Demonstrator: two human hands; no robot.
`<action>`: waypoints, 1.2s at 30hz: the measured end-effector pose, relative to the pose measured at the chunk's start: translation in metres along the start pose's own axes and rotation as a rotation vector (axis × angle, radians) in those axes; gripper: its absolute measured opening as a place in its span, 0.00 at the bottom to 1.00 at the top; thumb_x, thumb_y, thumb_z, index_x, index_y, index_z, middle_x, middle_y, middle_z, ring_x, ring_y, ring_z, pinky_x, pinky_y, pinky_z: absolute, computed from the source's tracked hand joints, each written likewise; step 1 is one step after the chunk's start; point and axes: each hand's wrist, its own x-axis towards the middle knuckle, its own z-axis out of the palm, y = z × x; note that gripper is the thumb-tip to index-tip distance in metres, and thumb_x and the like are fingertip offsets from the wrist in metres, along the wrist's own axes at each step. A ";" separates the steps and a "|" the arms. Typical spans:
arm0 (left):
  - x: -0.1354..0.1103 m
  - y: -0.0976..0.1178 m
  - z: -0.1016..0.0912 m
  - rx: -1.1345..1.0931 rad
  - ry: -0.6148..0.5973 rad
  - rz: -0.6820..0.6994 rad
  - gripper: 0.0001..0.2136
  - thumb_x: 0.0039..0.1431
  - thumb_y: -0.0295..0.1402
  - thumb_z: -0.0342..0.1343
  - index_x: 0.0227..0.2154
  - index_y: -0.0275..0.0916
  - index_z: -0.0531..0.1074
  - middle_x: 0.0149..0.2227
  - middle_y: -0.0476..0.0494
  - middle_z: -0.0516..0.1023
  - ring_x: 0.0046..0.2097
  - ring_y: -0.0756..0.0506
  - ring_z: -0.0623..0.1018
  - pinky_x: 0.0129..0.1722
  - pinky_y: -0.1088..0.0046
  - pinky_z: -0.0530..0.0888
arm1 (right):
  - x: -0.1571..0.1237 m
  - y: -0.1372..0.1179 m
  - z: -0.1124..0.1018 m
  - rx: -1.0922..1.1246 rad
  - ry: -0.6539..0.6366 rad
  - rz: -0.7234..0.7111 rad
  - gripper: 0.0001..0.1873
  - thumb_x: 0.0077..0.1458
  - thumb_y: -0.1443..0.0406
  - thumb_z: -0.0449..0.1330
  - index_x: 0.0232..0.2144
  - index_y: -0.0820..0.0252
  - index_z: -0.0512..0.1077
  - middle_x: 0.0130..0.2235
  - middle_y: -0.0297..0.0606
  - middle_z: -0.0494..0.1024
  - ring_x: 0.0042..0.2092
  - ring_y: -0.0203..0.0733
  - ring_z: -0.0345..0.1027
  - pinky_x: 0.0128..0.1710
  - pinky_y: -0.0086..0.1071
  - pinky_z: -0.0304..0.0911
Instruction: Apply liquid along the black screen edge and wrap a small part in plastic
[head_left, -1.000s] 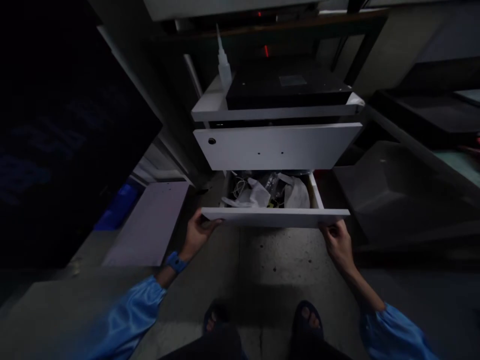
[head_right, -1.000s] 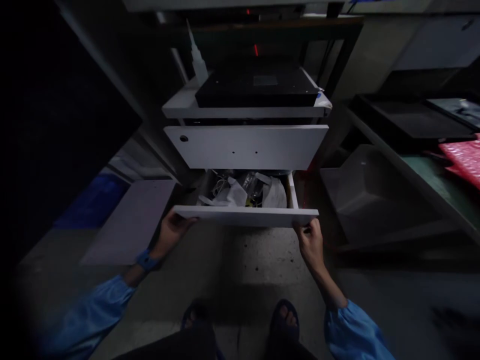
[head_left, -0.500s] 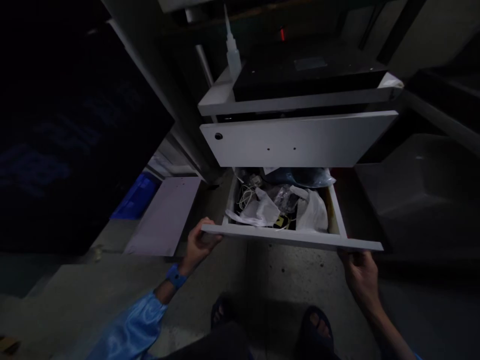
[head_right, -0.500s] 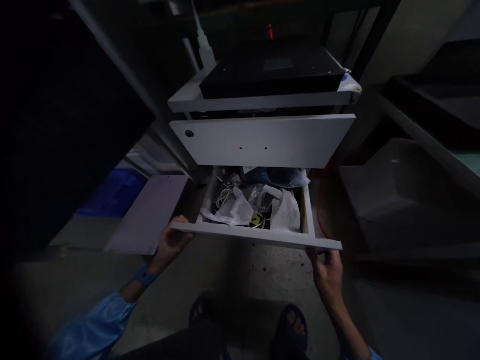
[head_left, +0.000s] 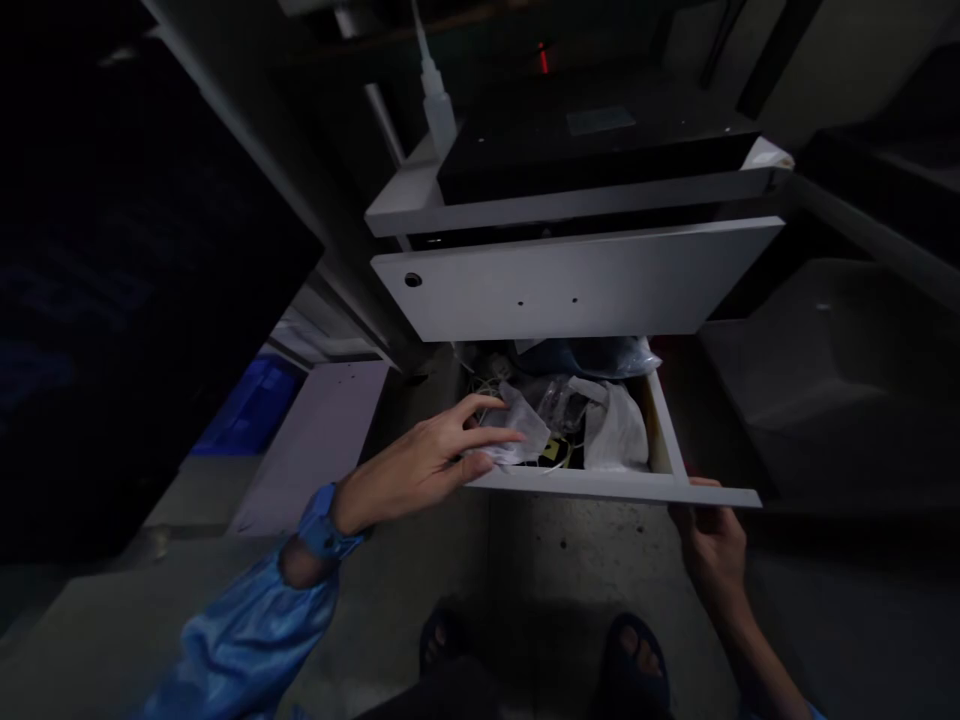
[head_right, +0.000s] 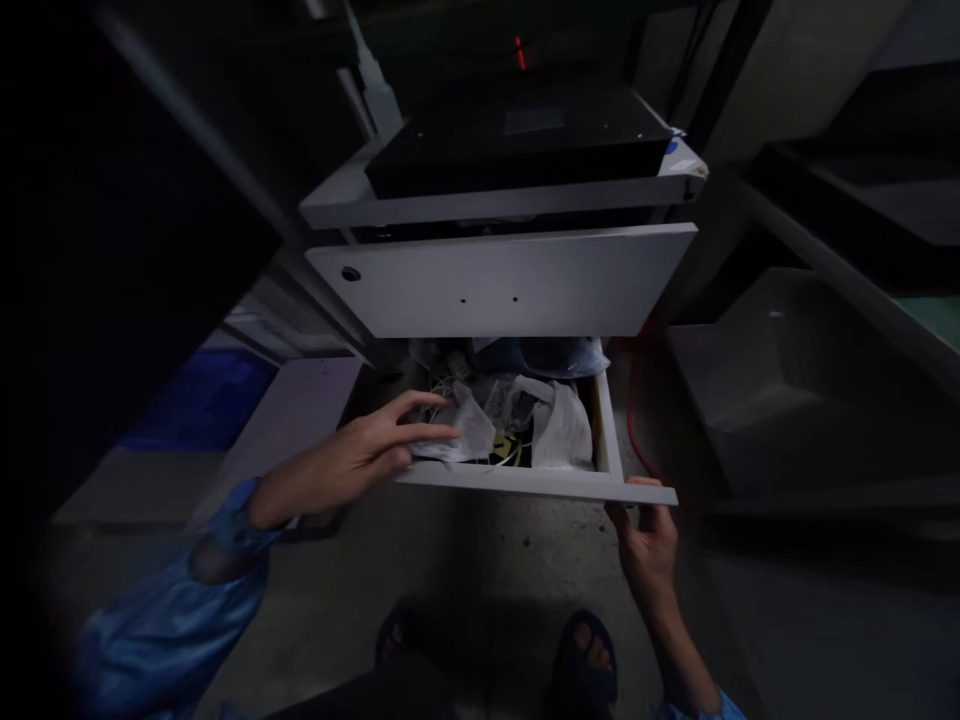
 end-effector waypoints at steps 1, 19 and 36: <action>0.008 0.000 0.002 -0.006 -0.018 0.013 0.32 0.77 0.65 0.42 0.63 0.57 0.83 0.69 0.41 0.78 0.58 0.36 0.85 0.53 0.63 0.84 | -0.001 0.001 0.001 0.008 0.013 -0.005 0.34 0.50 0.34 0.76 0.36 0.54 0.75 0.37 0.38 0.77 0.37 0.46 0.70 0.38 0.38 0.72; -0.001 -0.020 -0.008 -0.146 1.056 0.026 0.13 0.64 0.46 0.74 0.40 0.44 0.81 0.35 0.51 0.81 0.36 0.48 0.79 0.39 0.72 0.78 | -0.004 0.002 0.006 0.038 0.045 -0.111 0.31 0.54 0.35 0.75 0.32 0.53 0.75 0.37 0.38 0.76 0.39 0.47 0.72 0.38 0.38 0.71; -0.031 -0.017 -0.004 -0.003 0.289 -0.142 0.31 0.63 0.59 0.70 0.65 0.54 0.79 0.70 0.37 0.77 0.71 0.27 0.76 0.63 0.49 0.82 | -0.038 -0.006 0.010 -0.123 0.305 -0.345 0.24 0.62 0.50 0.76 0.43 0.51 0.66 0.38 0.32 0.68 0.31 0.40 0.65 0.31 0.36 0.67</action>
